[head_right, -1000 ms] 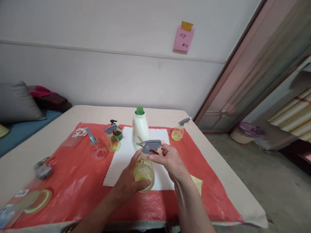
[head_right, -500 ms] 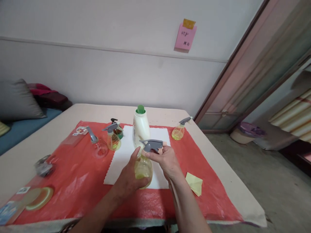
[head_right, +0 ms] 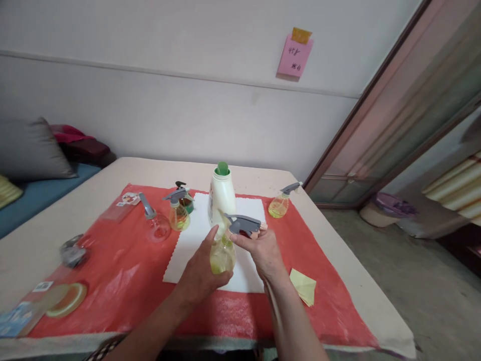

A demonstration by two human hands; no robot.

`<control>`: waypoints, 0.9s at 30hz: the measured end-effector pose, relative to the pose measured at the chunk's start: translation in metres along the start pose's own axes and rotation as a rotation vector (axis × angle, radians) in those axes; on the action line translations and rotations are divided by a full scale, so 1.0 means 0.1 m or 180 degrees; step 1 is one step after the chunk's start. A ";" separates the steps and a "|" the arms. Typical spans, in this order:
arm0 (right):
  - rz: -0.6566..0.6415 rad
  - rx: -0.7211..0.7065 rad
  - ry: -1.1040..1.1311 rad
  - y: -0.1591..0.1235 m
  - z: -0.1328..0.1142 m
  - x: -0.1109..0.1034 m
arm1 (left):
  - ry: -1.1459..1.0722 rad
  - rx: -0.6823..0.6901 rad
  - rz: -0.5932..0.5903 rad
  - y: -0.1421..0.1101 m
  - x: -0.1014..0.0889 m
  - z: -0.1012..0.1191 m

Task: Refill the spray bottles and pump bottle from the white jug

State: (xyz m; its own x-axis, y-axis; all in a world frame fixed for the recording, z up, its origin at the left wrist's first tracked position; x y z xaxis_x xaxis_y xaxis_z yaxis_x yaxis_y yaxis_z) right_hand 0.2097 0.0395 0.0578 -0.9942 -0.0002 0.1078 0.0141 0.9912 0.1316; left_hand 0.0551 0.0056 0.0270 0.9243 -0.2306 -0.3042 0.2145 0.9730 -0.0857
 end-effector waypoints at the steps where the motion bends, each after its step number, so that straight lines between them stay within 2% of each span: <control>1: 0.0066 -0.0039 0.0005 0.00 0.00 -0.01 | 0.0008 0.0018 0.0005 0.00 0.00 0.00; 9: 0.0310 -0.0333 0.0045 -0.04 -0.02 -0.03 | -0.0238 -0.0099 0.0414 0.04 -0.03 -0.06; 14: 0.0046 -0.0657 -0.0065 -0.11 -0.18 -0.07 | -0.0382 -0.0016 0.0429 0.04 -0.08 -0.02; 20: -0.0227 -0.1039 -0.0823 -0.23 -0.46 -0.02 | -0.0436 0.0055 0.0406 0.04 -0.07 -0.03; 24: -0.0202 -0.1002 -0.1200 -0.27 -0.53 0.05 | -0.0422 0.0141 0.0337 0.04 -0.03 -0.06; 27: -0.0068 -0.0816 -0.1176 -0.27 -0.51 0.09 | -0.0377 0.0157 0.0350 0.05 -0.01 -0.07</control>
State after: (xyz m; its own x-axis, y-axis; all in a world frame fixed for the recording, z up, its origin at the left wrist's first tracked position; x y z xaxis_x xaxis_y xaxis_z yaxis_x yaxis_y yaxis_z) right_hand 0.2060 0.0061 0.1053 -0.9653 0.0732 -0.2506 -0.0270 0.9267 0.3749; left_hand 0.0530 0.0101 0.0198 0.9731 -0.1224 -0.1950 0.1227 0.9924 -0.0104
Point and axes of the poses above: each hand's wrist, its own y-axis towards the middle knuckle, its own x-axis out of the palm, z = x × y, the point moved 5 cm from there along y, towards the middle knuckle, and after that the axes turned 7 degrees about -y, right-handed, at the moved point
